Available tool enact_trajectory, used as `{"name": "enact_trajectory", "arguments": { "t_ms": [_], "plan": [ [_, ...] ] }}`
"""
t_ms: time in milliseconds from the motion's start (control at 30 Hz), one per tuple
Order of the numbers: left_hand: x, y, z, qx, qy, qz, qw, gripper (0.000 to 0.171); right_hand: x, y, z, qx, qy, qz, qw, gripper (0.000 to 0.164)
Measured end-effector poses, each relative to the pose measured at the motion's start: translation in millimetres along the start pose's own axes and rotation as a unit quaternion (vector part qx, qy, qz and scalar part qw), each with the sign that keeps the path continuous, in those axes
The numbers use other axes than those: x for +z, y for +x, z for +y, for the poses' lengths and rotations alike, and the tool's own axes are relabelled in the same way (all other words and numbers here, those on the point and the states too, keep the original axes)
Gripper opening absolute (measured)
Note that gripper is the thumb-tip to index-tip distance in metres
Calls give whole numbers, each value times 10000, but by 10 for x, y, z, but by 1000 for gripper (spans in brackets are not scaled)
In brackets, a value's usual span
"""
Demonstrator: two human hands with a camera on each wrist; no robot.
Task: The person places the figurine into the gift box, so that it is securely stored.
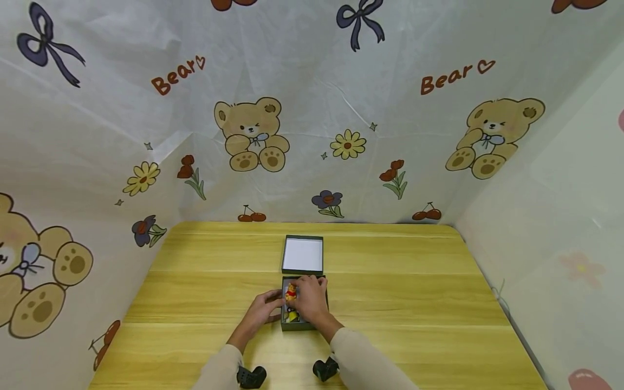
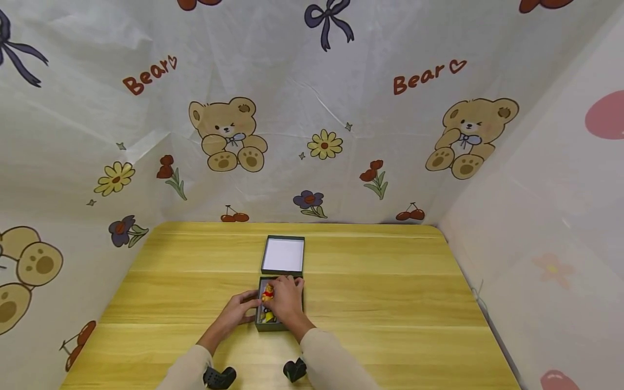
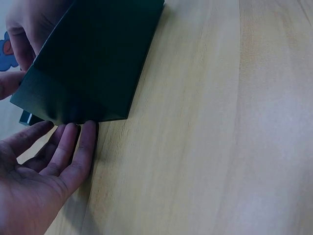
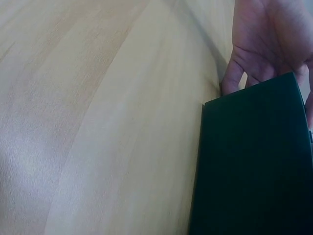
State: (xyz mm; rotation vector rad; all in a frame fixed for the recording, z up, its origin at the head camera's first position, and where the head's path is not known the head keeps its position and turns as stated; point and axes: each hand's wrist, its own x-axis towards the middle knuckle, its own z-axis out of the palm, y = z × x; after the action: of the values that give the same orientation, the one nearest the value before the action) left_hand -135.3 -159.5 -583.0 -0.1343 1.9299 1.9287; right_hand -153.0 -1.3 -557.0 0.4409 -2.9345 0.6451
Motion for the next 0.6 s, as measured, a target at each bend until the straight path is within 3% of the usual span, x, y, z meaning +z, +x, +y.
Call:
{"name": "enact_trajectory", "arguments": {
  "t_ms": [600],
  "plan": [
    [-3,4,-15,57,-28,12,10000,54,52,24,-12,157,-341,-91,9993,44]
  ]
}}
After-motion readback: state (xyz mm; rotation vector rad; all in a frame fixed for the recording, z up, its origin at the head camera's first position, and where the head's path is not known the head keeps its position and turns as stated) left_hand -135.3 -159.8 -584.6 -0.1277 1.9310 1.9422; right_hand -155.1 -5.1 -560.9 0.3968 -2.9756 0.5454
